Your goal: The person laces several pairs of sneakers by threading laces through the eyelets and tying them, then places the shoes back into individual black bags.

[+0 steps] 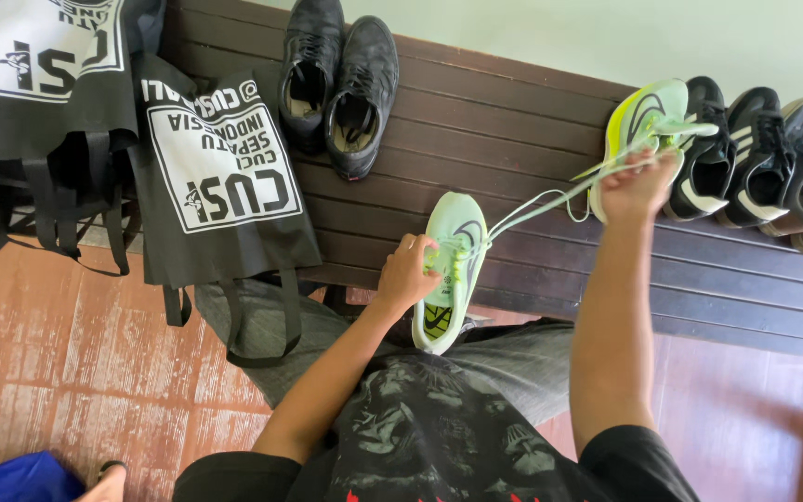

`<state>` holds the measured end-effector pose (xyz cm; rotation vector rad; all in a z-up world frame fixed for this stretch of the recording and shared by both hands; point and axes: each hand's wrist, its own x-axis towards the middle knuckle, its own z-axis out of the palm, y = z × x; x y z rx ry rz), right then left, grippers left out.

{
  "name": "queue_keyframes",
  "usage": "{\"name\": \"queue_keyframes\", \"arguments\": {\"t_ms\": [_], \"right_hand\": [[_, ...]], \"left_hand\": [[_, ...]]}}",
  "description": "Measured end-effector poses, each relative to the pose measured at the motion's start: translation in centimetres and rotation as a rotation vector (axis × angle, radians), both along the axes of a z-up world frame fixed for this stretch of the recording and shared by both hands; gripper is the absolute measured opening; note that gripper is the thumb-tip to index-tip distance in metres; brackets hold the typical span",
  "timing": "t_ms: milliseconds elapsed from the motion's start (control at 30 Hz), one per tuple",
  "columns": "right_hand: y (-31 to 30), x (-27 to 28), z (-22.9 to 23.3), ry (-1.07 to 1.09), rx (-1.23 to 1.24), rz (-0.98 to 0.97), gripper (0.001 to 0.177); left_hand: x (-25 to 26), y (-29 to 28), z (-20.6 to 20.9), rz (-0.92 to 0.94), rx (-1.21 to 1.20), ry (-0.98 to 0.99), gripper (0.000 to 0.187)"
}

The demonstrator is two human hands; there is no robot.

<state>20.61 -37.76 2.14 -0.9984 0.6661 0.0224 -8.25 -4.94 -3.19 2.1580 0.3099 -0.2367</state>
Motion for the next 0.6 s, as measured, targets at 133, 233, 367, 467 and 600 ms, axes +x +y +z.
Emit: {"name": "queue_keyframes", "arguments": {"t_ms": [133,233,367,467,600], "right_hand": [[1.8,-2.6,9.7,0.067,-0.228,-0.063,0.021],[2.0,-4.3,10.3,0.150,-0.592,0.234,0.034],[1.0,-6.3,3.7,-0.076,-0.854,0.618,0.031],[5.1,-11.1,4.2,-0.107,-1.016,0.799,0.057],[10.3,-17.5,2.9,-0.239,-1.220,0.850,0.066]], "left_hand": [[-0.3,1.0,3.2,-0.087,0.122,0.014,0.041],[-0.8,0.2,3.4,-0.079,0.022,0.088,0.050],[-0.9,-0.6,3.7,-0.058,0.129,-0.108,0.041],[0.9,-0.7,4.5,-0.159,0.168,-0.138,0.044],[2.8,-1.4,3.2,-0.289,0.346,-0.172,0.028]]}}
